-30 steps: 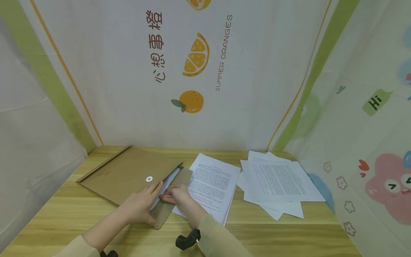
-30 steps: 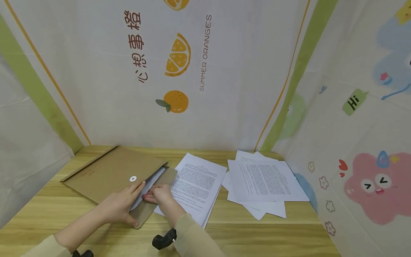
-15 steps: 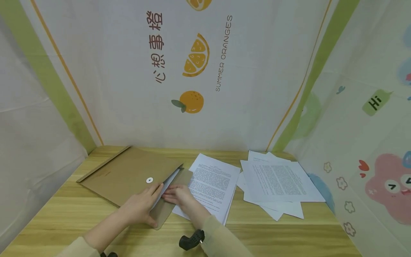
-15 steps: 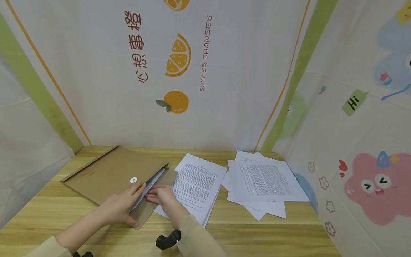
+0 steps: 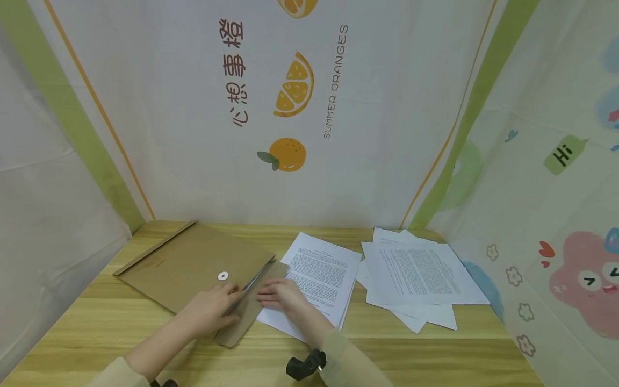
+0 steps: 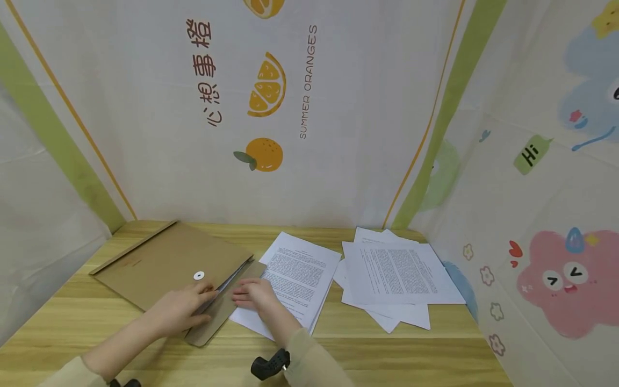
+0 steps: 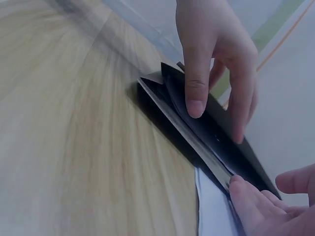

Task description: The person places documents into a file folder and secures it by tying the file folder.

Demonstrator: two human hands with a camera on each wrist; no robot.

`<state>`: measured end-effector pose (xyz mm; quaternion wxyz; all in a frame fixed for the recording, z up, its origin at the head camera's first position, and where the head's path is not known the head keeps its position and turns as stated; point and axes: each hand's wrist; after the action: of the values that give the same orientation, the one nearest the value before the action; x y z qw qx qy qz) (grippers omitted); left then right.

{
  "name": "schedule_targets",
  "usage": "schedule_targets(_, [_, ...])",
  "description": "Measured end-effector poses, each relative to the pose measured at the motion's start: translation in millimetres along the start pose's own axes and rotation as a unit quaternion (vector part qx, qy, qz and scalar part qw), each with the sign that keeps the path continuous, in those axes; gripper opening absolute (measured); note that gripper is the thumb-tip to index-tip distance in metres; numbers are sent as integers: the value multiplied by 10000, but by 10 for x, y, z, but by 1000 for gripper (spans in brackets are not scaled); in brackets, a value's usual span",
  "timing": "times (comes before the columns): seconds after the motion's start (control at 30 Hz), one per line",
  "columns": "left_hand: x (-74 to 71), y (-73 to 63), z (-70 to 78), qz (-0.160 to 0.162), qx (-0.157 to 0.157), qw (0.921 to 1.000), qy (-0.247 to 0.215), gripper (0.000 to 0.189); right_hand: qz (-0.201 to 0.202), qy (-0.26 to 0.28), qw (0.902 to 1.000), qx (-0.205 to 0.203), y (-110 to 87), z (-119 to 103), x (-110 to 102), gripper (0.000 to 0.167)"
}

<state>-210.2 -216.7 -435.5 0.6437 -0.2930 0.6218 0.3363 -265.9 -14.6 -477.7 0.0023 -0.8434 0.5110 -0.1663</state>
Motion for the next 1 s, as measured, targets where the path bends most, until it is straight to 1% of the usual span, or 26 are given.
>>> schedule_targets(0.1, [-13,15,18,10,-39,10000,-70,45,44,-186,9998,-26,-56,-38,-57,35])
schedule_targets(0.17, [-29,37,47,2,-177,9995,-247,41,57,-337,9994,-90,-101,-78,-100,35])
schedule_targets(0.23, [-52,72,89,0,-400,9977,-551,38,83,-471,9987,-165,-144,-120,-151,34])
schedule_targets(0.33, [-92,147,167,62,-660,9917,-1100,32,195,-572,9979,-247,-213,-202,-236,34])
schedule_targets(0.37, [-106,174,196,91,-701,9896,-1254,31,235,-565,9978,-244,-235,-229,-267,34])
schedule_targets(0.43, [-130,226,249,161,-623,9855,-1567,27,301,-626,9973,-247,-278,-282,-333,35])
schedule_targets(0.53, [-166,294,326,190,-449,9750,-2168,25,430,-657,9966,-255,-339,-356,-437,38])
schedule_targets(0.67, [-179,377,400,113,-207,9549,-2961,30,765,-796,9933,-336,-423,-441,-576,39])
schedule_targets(0.77, [-150,425,435,-2,-29,9423,-3348,33,1076,-991,9884,-413,-499,-489,-662,40])
schedule_targets(0.87, [-98,456,467,-152,-5,9288,-3703,35,1359,-1229,9820,-452,-579,-511,-744,41])
schedule_targets(0.93, [-62,474,494,-251,-89,9245,-3802,35,1509,-1308,9788,-447,-631,-515,-799,43])
schedule_targets(1.0, [-29,496,526,-345,-159,9227,-3836,35,1620,-1367,9765,-400,-681,-516,-854,45])
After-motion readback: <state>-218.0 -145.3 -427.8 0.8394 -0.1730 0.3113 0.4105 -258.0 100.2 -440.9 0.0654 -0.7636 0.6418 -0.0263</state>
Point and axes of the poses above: each hand's wrist, its own y-axis towards the middle knuckle, its own x-axis out of the palm, z = x × y, and after that the axes turned 8 degrees about -z, right-handed
